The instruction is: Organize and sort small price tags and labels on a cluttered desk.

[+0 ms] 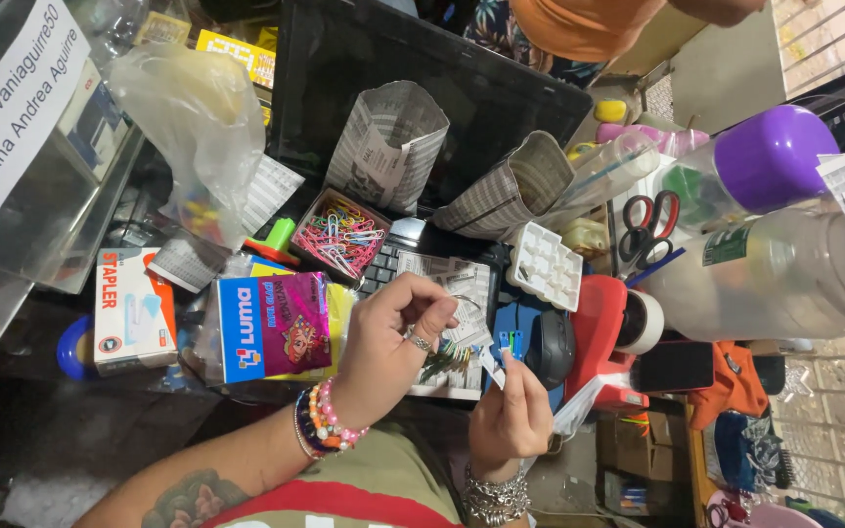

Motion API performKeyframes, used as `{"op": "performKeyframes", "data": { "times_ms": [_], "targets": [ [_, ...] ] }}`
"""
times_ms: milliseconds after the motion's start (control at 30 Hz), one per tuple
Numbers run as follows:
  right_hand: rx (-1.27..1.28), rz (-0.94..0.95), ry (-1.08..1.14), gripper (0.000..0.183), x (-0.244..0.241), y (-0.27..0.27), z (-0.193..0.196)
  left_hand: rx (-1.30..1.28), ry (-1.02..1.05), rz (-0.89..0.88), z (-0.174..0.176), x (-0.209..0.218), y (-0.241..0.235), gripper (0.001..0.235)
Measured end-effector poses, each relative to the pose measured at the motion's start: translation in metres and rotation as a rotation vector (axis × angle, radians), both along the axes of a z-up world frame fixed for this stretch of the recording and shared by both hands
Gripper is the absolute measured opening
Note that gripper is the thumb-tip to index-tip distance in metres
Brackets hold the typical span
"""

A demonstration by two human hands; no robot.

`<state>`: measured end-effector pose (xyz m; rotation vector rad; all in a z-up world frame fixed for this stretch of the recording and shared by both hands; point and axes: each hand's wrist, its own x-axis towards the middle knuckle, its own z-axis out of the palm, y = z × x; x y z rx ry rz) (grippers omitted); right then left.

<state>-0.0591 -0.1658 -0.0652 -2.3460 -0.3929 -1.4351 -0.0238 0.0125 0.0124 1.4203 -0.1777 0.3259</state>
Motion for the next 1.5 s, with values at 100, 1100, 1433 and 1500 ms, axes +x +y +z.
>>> {"op": "performKeyframes", "data": {
  "times_ms": [100, 1100, 1433, 1500],
  "targets": [
    [0.001, 0.016, 0.007, 0.025, -0.001, -0.002, -0.003, 0.013, 0.005, 0.034, -0.001, 0.001, 0.000, 0.014],
    [0.745, 0.217, 0.512, 0.020, 0.031, 0.014, -0.028, -0.043, 0.159, 0.219, -0.016, 0.039, 0.000, 0.017],
    [0.315, 0.297, 0.401, 0.042, 0.034, -0.015, 0.052, 0.066, -0.003, 0.139, 0.009, 0.035, 0.010, 0.019],
    [0.209, 0.299, 0.383, 0.041, 0.034, -0.015, 0.061, 0.092, -0.017, 0.165, 0.012, 0.033, 0.012, 0.023]
  ]
}}
